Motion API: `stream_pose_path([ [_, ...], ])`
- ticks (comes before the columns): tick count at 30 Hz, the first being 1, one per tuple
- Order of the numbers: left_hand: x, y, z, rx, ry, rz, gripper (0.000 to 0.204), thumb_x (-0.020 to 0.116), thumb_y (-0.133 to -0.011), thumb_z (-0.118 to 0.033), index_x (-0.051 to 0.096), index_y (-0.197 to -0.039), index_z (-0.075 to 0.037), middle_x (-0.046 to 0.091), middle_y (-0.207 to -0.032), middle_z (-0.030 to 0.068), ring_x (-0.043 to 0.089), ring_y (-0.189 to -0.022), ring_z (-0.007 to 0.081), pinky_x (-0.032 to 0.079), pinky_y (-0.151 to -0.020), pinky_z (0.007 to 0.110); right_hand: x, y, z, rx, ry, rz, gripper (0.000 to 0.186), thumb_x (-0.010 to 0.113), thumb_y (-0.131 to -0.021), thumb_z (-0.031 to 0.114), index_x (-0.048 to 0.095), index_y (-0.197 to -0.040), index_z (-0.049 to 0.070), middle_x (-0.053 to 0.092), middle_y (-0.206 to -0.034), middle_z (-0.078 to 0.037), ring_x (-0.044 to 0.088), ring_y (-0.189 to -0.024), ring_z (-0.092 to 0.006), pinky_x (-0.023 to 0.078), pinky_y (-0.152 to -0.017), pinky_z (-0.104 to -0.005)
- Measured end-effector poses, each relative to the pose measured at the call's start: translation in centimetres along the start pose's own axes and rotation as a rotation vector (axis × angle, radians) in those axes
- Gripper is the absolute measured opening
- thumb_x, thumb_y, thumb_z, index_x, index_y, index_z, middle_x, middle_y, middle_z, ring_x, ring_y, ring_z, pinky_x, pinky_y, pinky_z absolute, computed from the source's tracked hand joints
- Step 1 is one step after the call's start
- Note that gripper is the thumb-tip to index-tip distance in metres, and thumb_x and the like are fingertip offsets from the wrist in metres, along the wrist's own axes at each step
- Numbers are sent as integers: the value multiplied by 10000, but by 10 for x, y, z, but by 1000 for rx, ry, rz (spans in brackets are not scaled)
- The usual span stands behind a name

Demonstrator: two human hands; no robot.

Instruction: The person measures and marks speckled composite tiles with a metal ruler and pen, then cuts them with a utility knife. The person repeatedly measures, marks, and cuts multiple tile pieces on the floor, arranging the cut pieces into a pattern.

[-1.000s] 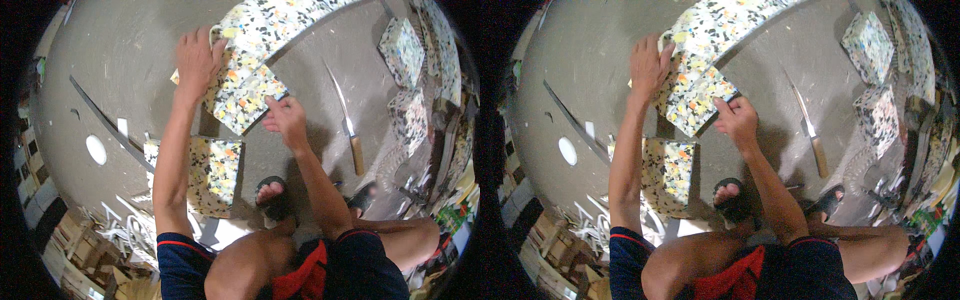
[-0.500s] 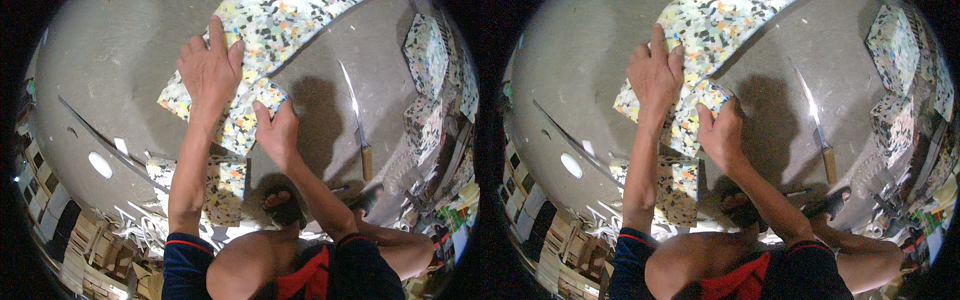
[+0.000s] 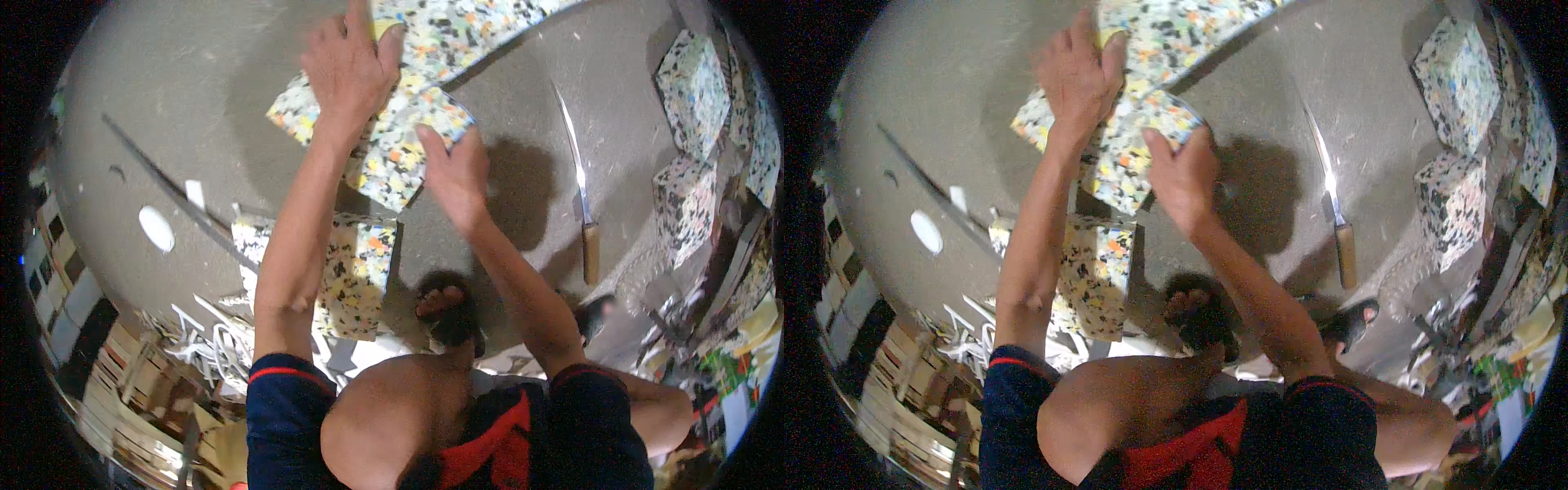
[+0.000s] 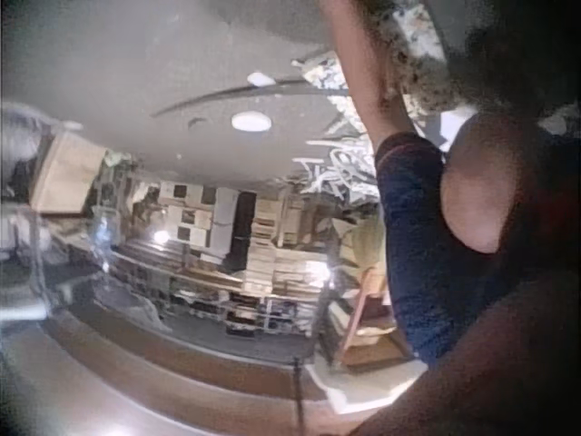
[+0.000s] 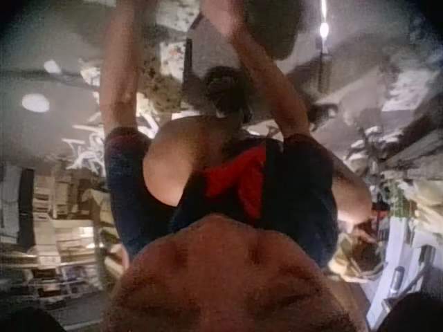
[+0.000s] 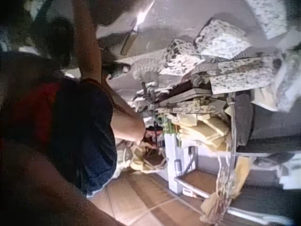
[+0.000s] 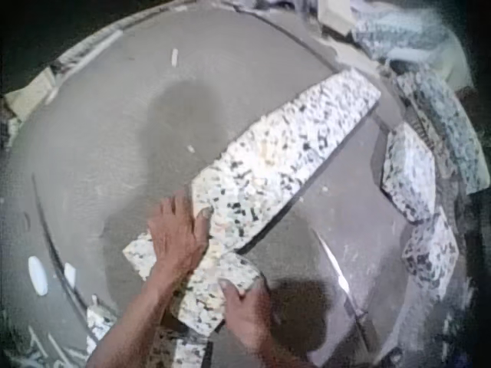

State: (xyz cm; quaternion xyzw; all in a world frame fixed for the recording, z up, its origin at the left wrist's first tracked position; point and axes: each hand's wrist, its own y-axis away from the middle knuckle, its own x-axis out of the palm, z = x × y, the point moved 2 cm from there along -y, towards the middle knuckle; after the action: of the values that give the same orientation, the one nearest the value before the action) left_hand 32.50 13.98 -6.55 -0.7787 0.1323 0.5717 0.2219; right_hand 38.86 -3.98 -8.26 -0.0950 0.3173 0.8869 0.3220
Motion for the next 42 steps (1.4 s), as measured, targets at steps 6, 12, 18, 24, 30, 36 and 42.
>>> stream_pose_path([
  [6,-20,35,71,-89,21,-15,582,521,-1001,-502,627,-1293,-9,651,-1143,267,623,-1054,432,481,-948,510,-18,51,-20,252,-262,275,526,766,-917,393,548,-1018,-74,658,-790,-139,706,-659,-200,605,-548,-315],
  [12,-19,57,64,-141,-63,-103,551,546,-978,-515,697,-991,15,684,-970,234,632,-925,421,491,-811,539,16,49,-5,371,-259,261,569,720,-945,425,612,-970,-133,671,-762,-203,717,-598,-269,611,-503,-331],
  [18,-19,63,56,-265,45,-81,495,586,-964,-450,677,-852,23,668,-806,255,641,-757,448,486,-686,567,40,48,-4,272,-272,219,526,668,-988,355,645,-903,-163,667,-716,-180,667,-508,-228,598,-453,-325],
  [24,-4,70,58,-207,13,-106,470,593,-957,-440,650,-855,16,651,-772,253,626,-731,472,480,-682,581,60,44,8,254,-217,181,540,624,-1003,349,640,-706,-101,652,-612,-147,639,-452,-216,546,-414,-337],
  [30,-9,58,58,-247,38,-50,497,594,-955,-480,671,-935,11,671,-866,232,646,-803,432,495,-722,538,41,44,8,304,-252,253,526,690,-949,417,675,-844,-98,679,-685,-162,666,-492,-222,546,-429,-338],
  [36,-49,31,69,-207,112,302,600,616,-944,-538,652,-1134,30,697,-1020,218,667,-943,389,521,-797,514,-19,43,-1,411,-292,119,572,734,-940,384,547,-1124,-124,670,-850,-159,697,-631,-214,589,-527,-314],
  [42,-69,7,47,-157,28,423,827,796,-750,-651,679,-1149,64,718,-1068,201,697,-1002,347,557,-814,502,-20,46,2,192,-225,217,488,697,-972,307,519,-1197,-88,670,-954,-161,704,-747,-164,592,-601,-279],
])
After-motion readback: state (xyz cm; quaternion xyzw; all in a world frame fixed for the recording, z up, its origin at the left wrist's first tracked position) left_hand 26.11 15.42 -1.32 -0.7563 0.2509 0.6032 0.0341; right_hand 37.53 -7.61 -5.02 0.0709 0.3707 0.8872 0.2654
